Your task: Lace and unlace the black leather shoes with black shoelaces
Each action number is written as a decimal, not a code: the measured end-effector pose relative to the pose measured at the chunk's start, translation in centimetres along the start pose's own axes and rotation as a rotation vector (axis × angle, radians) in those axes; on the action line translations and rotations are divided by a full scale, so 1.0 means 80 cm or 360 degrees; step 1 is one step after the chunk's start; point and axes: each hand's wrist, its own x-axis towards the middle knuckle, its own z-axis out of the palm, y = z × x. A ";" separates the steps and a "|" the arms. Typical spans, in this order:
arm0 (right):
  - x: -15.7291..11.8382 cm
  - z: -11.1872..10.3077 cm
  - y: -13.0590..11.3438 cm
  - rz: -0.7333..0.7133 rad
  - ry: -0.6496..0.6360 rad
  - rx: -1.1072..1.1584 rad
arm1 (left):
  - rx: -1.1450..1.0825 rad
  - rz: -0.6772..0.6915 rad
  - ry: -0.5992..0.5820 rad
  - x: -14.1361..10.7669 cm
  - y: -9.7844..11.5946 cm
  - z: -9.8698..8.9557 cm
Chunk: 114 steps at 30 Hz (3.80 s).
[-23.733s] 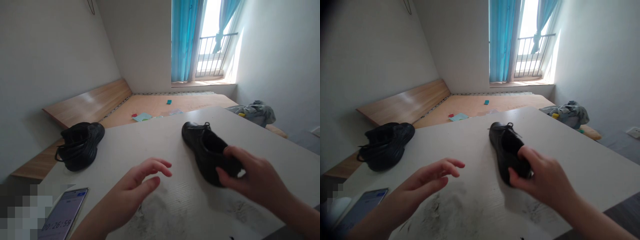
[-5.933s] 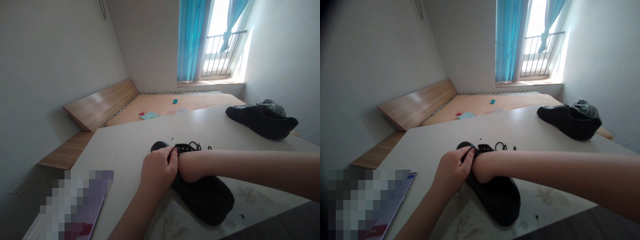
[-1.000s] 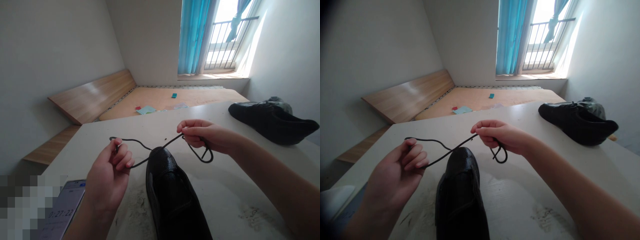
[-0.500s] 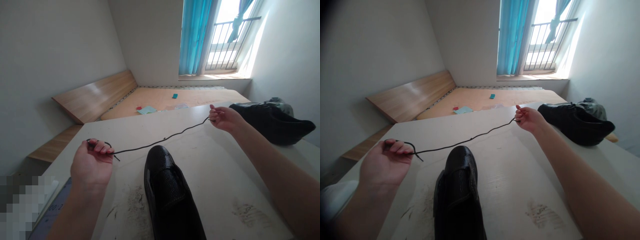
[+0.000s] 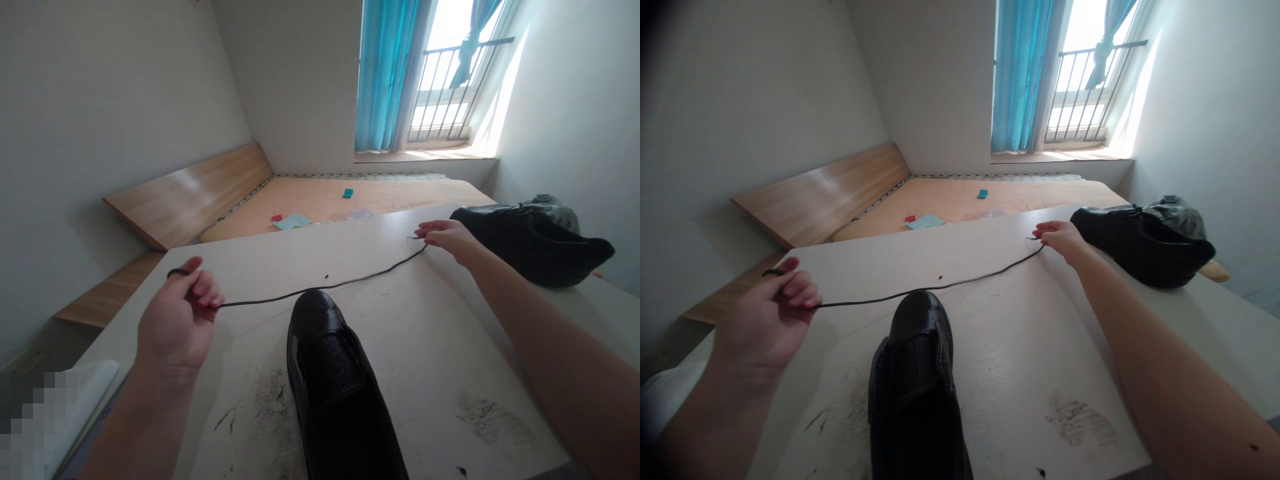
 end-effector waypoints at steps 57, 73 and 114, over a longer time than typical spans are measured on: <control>-0.177 0.107 -0.040 -0.0864 -0.1553 -0.2196 | 0.1775 0.0395 -0.1647 -0.058 -0.041 0.024; -0.165 0.067 -0.027 -0.1357 -0.1352 -0.2267 | 0.1989 0.0268 -0.1473 -0.068 -0.044 0.037; -0.241 0.109 -0.028 -0.0591 -0.1544 -0.0888 | 0.1872 0.0116 -0.1083 -0.078 -0.063 0.048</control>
